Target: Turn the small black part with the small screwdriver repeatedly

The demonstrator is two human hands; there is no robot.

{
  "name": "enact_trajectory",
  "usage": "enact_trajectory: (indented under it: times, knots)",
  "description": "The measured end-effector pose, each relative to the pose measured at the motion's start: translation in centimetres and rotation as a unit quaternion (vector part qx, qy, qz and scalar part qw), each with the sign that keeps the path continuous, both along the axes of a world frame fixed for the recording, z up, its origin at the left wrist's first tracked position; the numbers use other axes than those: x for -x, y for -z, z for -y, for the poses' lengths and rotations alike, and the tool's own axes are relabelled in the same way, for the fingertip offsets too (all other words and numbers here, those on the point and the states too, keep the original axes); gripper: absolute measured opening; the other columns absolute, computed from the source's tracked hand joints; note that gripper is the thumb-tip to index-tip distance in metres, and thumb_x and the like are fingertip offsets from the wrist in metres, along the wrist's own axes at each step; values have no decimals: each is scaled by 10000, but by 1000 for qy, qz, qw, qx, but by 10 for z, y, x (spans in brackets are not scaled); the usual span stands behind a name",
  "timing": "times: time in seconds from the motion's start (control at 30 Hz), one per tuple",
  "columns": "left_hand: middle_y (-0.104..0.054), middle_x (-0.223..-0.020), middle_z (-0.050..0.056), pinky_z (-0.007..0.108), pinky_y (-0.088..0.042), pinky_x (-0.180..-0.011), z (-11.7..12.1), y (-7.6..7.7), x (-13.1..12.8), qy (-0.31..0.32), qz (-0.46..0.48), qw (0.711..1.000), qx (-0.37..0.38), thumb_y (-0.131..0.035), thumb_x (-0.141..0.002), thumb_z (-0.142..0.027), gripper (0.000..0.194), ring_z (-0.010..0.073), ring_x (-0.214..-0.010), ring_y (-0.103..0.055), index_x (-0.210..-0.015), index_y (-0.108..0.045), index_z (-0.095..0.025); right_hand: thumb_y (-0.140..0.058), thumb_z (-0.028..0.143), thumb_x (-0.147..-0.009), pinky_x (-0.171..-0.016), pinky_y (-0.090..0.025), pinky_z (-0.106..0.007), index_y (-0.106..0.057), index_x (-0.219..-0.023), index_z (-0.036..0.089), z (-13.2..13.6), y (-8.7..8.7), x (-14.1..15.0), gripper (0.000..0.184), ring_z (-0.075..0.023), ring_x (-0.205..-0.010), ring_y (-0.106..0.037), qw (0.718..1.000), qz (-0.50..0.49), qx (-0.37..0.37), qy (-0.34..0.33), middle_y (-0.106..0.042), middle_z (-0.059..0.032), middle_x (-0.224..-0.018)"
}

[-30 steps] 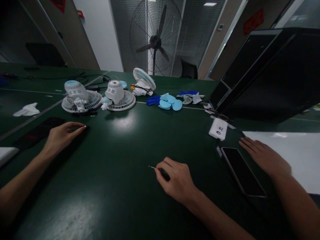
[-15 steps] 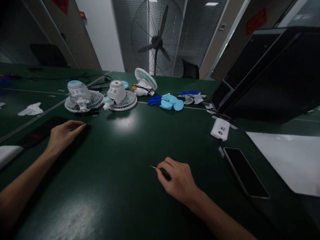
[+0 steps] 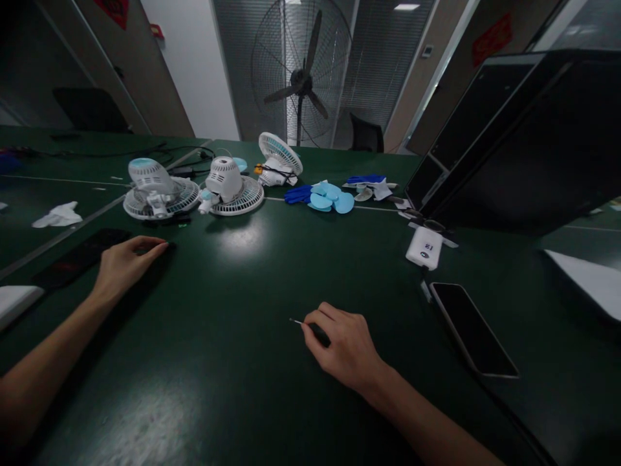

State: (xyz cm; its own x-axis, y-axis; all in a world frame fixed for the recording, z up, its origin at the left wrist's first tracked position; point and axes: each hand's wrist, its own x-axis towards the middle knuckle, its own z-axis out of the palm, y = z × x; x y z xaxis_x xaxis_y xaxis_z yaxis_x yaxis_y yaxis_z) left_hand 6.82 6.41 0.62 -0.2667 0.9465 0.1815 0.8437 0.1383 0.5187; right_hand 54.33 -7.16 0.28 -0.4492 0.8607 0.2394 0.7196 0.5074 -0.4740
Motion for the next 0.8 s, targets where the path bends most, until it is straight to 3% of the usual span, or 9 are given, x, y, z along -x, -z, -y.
enact_trajectory:
  times: [0.2, 0.43, 0.67, 0.8]
  knots:
    - [-758, -1068, 69, 325, -479, -922, -1, -2, -1, -23, 29, 999, 22, -687, -817, -566, 488, 278, -1028, -670, -1112, -778, -188, -556, 241, -999, -626, -486, -244, -706, -1013, 213, -1, 1, 1, 153, -132, -710, -642, 1000, -3, 7, 0, -698, -28, -908]
    - [-763, -1079, 78, 277, -461, -868, -11, 12, 4, -42, 171, 984, 22, -764, -765, -488, 507, 236, -1028, -674, -1144, -755, -151, -568, 255, -998, -633, -495, -245, -706, -1011, 215, -2, 4, 0, 144, -134, -708, -653, 1000, 5, -14, 2, -707, -31, -899]
    - [-769, -1020, 49, 273, -469, -795, -7, 11, 5, -21, 82, 996, 4, -703, -823, -539, 483, 239, -944, -686, -1130, -765, -171, -568, 247, -996, -633, -494, -249, -702, -1025, 216, -1, 2, 0, 140, -137, -718, -646, 1000, 6, 0, 5, -696, -29, -906]
    - [-757, -1088, 76, 307, -493, -859, 1, 8, -4, 46, -56, 997, -13, -590, -922, -513, 472, 254, -949, -693, -1184, -751, -155, -563, 244, -997, -631, -482, -253, -701, -1008, 212, 0, 1, 1, 142, -138, -708, -632, 1000, 4, 1, 6, -689, -30, -895]
